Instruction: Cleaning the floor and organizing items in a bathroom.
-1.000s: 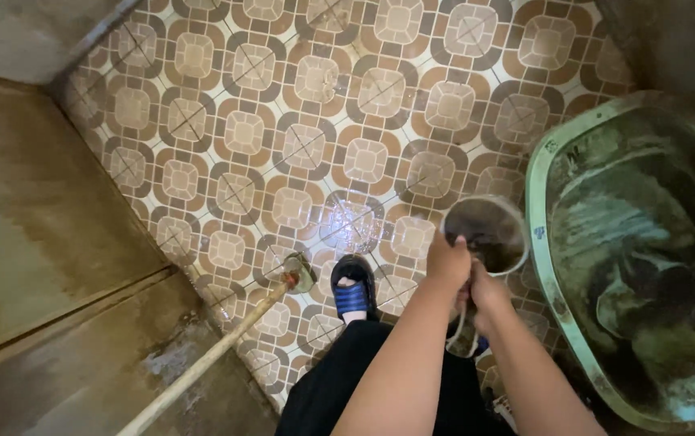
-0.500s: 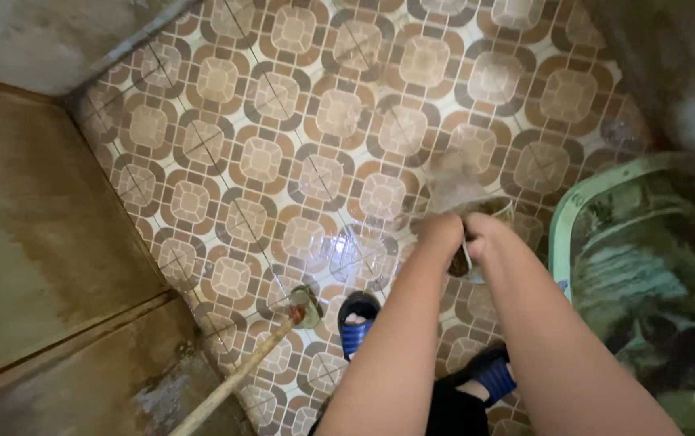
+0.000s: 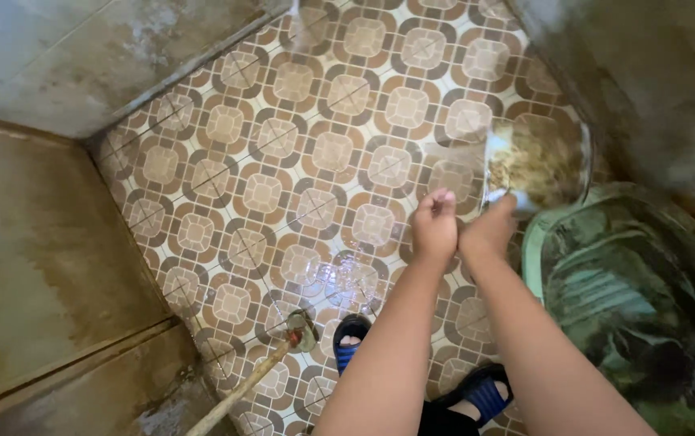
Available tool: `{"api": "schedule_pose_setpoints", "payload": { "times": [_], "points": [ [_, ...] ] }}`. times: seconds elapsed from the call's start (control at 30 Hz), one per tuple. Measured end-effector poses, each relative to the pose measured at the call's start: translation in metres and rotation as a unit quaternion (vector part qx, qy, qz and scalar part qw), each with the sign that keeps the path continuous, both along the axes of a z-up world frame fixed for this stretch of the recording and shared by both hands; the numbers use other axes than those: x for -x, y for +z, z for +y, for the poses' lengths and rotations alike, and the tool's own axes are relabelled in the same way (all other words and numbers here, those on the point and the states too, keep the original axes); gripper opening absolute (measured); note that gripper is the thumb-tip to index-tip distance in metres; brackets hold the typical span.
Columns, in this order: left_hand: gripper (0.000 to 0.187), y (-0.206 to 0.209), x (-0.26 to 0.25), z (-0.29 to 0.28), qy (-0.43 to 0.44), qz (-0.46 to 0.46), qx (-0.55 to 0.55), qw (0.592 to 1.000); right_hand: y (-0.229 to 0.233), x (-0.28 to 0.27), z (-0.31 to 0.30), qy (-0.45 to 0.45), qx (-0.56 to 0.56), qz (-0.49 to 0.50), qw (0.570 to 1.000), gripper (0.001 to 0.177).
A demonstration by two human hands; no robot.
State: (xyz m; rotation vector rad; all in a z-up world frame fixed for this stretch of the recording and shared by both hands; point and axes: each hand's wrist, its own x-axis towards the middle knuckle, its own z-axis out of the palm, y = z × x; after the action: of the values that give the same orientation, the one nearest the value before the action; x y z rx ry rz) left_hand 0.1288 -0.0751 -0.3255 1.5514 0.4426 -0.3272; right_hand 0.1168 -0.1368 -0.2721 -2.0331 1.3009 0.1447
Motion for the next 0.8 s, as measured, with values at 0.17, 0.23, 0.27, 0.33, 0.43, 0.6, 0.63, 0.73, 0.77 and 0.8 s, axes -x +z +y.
{"api": "schedule_pose_setpoints", "payload": {
  "times": [0.17, 0.23, 0.27, 0.33, 0.43, 0.6, 0.63, 0.73, 0.77, 0.8],
  "points": [
    [0.043, 0.041, 0.021, -0.036, -0.105, 0.025, 0.149, 0.983, 0.000, 0.031, -0.041, -0.124, -0.072, -0.146, 0.979, 0.040],
    [0.045, 0.054, 0.032, -0.054, -0.142, 0.059, 0.185, 0.971, 0.014, 0.045, -0.058, -0.070, -0.038, -0.143, 0.986, 0.034],
    [0.046, 0.060, 0.038, -0.062, -0.161, 0.058, 0.162, 0.972, 0.017, 0.054, -0.066, 0.002, 0.043, -0.143, 0.989, 0.040],
    [0.046, 0.068, 0.053, -0.080, -0.183, 0.060, 0.139, 0.972, 0.020, 0.074, -0.083, 0.072, 0.123, -0.135, 0.981, 0.047],
    [0.049, 0.065, 0.074, -0.107, -0.196, 0.029, 0.099, 0.975, 0.015, 0.096, -0.108, 0.036, 0.087, -0.175, 0.980, 0.035],
    [0.062, 0.080, 0.106, -0.142, -0.335, 0.032, -0.017, 0.941, -0.002, 0.151, -0.147, -0.112, -0.113, -0.261, 0.952, 0.036],
    [0.062, 0.091, 0.111, -0.147, -0.339, 0.033, -0.018, 0.940, -0.015, 0.163, -0.158, -0.116, -0.112, -0.260, 0.952, 0.036],
    [0.069, 0.102, 0.129, -0.165, -0.404, 0.098, -0.060, 0.907, -0.046, 0.198, -0.187, -0.324, -0.302, -0.342, 0.829, 0.045],
    [0.072, 0.095, 0.138, -0.170, -0.430, 0.106, -0.057, 0.895, -0.048, 0.211, -0.193, -0.276, -0.249, -0.274, 0.887, 0.041],
    [0.074, 0.086, 0.147, -0.175, -0.454, 0.115, -0.053, 0.882, -0.051, 0.223, -0.199, -0.224, -0.194, -0.202, 0.933, 0.036]
  ]
}}
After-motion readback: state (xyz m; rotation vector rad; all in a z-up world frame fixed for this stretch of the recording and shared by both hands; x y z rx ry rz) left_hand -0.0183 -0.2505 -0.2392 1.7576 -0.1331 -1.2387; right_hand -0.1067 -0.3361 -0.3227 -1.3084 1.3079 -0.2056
